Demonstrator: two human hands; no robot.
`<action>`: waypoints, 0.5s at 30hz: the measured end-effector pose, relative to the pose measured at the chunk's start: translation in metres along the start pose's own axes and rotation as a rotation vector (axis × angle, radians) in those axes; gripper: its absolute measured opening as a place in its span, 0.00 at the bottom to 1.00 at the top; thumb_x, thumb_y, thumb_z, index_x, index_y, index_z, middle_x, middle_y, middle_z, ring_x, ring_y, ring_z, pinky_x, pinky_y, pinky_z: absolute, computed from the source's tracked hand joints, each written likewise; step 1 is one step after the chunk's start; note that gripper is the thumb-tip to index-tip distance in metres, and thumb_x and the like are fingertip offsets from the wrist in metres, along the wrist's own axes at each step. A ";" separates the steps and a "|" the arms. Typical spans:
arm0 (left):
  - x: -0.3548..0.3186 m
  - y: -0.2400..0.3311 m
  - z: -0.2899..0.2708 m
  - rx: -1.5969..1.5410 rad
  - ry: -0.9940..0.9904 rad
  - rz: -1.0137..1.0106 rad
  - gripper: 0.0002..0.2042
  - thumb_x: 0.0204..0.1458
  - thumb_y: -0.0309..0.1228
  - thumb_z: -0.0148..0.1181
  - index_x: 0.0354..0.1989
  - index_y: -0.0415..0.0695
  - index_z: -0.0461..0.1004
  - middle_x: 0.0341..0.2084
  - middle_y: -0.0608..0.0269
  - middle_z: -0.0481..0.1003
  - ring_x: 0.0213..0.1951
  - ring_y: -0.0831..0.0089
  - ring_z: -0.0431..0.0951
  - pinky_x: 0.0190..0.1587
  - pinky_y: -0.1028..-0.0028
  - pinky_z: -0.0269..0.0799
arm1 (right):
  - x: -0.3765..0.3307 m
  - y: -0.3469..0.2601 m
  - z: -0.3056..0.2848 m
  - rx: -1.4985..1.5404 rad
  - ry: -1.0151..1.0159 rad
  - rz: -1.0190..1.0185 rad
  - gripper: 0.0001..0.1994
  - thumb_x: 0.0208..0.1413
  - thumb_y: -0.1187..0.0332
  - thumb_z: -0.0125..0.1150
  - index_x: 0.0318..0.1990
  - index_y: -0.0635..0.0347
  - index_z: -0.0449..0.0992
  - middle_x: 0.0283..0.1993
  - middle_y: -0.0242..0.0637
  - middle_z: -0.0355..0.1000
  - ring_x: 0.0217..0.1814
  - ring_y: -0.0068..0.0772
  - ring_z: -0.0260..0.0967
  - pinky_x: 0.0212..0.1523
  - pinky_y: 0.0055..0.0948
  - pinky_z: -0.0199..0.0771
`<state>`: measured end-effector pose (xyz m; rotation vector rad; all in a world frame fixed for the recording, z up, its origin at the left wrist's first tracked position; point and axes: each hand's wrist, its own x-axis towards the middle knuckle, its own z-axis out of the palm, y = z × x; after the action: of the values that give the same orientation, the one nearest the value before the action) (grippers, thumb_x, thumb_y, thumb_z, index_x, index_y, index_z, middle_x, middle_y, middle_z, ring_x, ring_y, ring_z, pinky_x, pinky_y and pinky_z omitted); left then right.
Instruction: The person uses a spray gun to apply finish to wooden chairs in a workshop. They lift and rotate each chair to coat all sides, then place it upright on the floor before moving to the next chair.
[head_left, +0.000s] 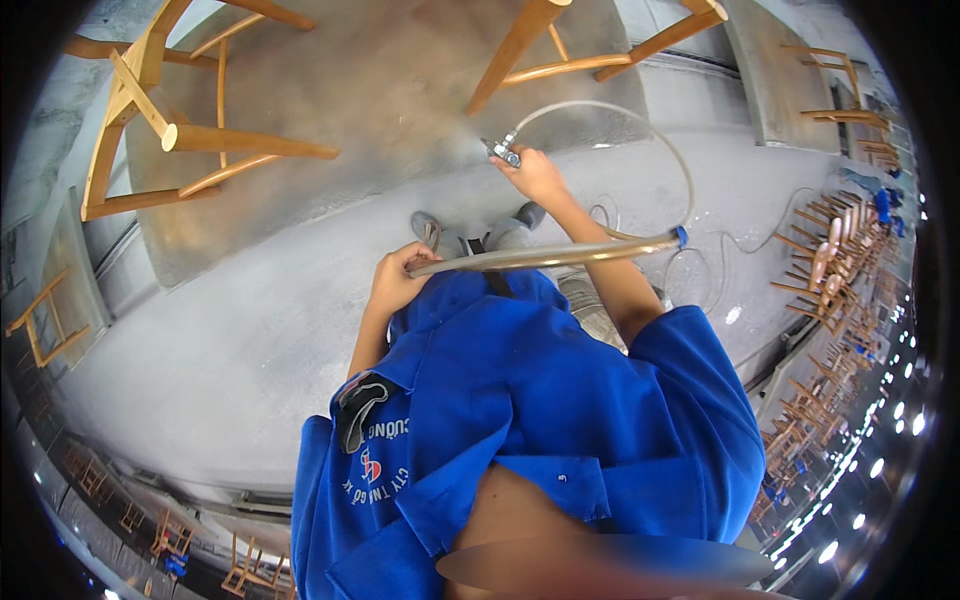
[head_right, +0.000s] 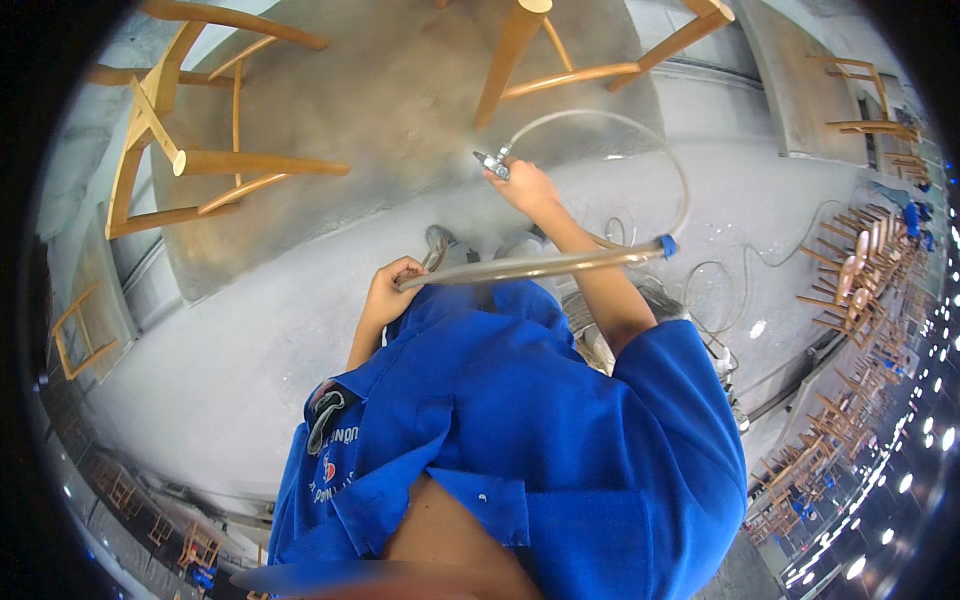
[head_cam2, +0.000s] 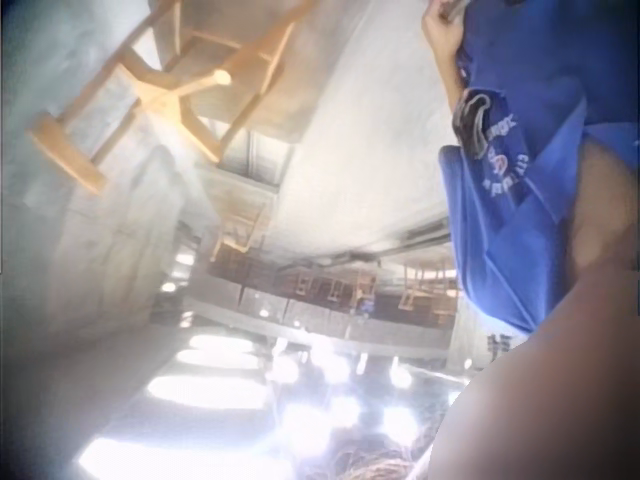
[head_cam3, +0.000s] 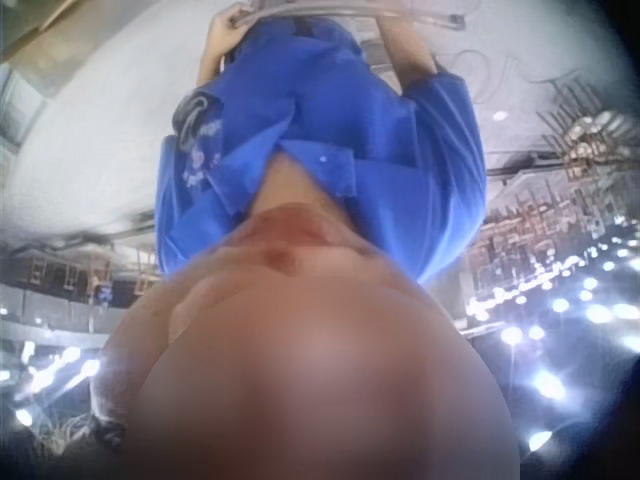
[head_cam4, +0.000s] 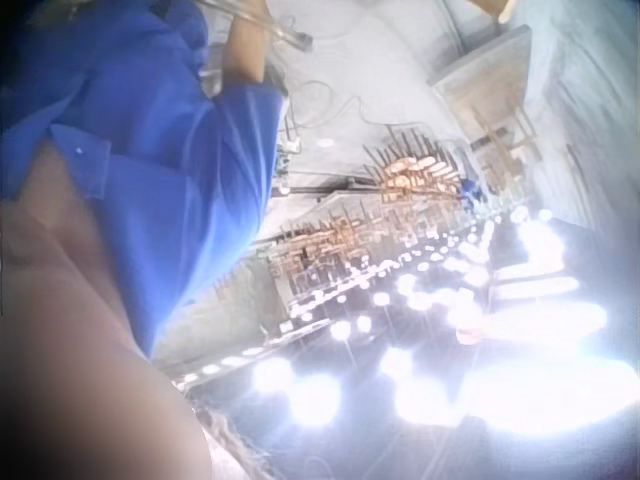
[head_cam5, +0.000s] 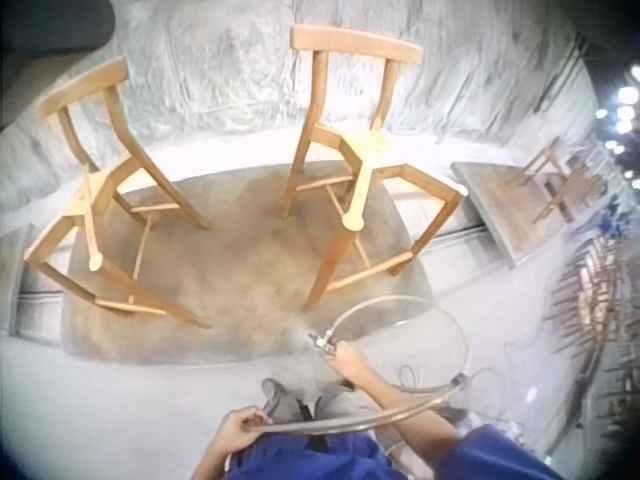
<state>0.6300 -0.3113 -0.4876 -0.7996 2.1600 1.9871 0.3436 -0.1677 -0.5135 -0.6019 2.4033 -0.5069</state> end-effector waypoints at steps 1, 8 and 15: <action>0.006 0.001 -0.001 -0.076 -0.013 0.044 0.08 0.48 0.27 0.69 0.32 0.41 0.75 0.26 0.63 0.82 0.31 0.79 0.80 0.34 0.77 0.72 | -0.013 -0.017 -0.021 -0.021 0.025 -0.019 0.29 0.53 0.44 0.66 0.50 0.62 0.78 0.39 0.55 0.78 0.41 0.55 0.77 0.43 0.39 0.75; 0.060 0.045 0.038 -0.073 -0.317 0.299 0.11 0.55 0.31 0.66 0.26 0.40 0.73 0.17 0.69 0.71 0.22 0.82 0.68 0.26 0.75 0.61 | -0.129 -0.091 -0.175 0.225 0.491 -0.198 0.16 0.57 0.61 0.68 0.45 0.64 0.80 0.32 0.40 0.79 0.35 0.25 0.75 0.39 0.29 0.74; 0.070 0.112 0.038 0.067 -0.357 0.461 0.14 0.50 0.35 0.69 0.21 0.41 0.72 0.14 0.53 0.71 0.16 0.64 0.69 0.22 0.66 0.61 | -0.152 -0.081 -0.205 0.611 0.755 0.012 0.15 0.64 0.58 0.59 0.44 0.64 0.77 0.24 0.29 0.73 0.17 0.12 0.58 0.18 0.17 0.55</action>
<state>0.5108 -0.2955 -0.4211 0.0814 2.3122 2.0268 0.3469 -0.1115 -0.2519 -0.1173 2.6789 -1.6146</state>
